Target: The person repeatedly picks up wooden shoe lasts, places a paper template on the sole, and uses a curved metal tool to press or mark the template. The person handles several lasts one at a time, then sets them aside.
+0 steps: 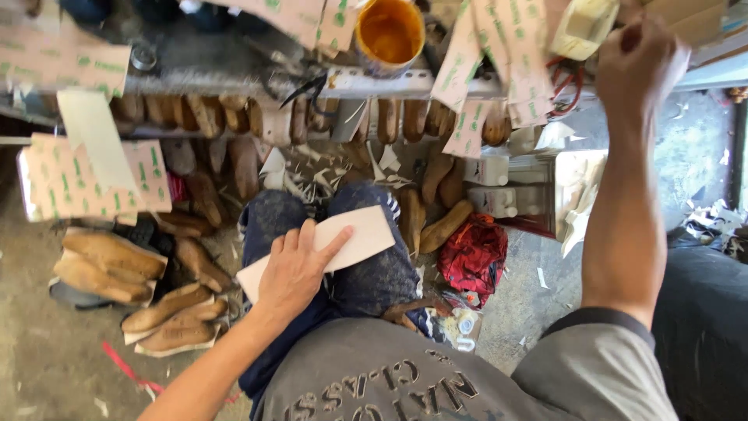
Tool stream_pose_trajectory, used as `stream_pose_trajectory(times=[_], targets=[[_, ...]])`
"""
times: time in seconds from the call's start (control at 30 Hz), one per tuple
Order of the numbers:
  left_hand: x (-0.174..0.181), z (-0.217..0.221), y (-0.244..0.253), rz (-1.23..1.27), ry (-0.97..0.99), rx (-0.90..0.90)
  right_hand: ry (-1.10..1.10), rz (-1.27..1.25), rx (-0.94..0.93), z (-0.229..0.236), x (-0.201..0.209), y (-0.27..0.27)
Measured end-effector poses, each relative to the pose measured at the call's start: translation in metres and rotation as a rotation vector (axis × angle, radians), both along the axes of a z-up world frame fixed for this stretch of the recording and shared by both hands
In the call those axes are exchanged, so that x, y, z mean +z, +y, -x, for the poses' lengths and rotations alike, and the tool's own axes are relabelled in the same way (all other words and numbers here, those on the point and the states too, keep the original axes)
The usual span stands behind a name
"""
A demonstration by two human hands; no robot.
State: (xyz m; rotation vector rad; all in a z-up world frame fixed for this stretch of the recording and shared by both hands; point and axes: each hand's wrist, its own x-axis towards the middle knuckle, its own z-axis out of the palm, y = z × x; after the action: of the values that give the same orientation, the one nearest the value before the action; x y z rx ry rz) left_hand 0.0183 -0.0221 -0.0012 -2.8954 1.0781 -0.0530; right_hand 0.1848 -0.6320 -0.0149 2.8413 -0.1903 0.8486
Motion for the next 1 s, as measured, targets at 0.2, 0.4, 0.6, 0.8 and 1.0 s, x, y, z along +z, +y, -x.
stream_pose_trajectory(times=[0.2, 0.4, 0.6, 0.8, 1.0], targets=[[-0.019, 0.002, -0.004, 0.176, -0.131, -0.008, 0.521, -0.774, 0.151, 0.141, 0.074, 0.305], [-0.039, 0.012, -0.007, 0.155, -0.211, 0.001, 0.303, -0.554, 0.503, 0.194, 0.001, 0.394], [-0.04, 0.017, -0.004, 0.204, -0.18, 0.022, 0.262, -0.958, 0.657, 0.202, 0.024, 0.405], [-0.037, 0.017, -0.002, 0.218, -0.118, 0.027, 0.336, -1.109, 0.589, 0.202, 0.038, 0.397], [-0.033, 0.017, -0.003, 0.235, -0.09, 0.037, 0.282, -0.955, 0.68, 0.204, 0.037, 0.411]])
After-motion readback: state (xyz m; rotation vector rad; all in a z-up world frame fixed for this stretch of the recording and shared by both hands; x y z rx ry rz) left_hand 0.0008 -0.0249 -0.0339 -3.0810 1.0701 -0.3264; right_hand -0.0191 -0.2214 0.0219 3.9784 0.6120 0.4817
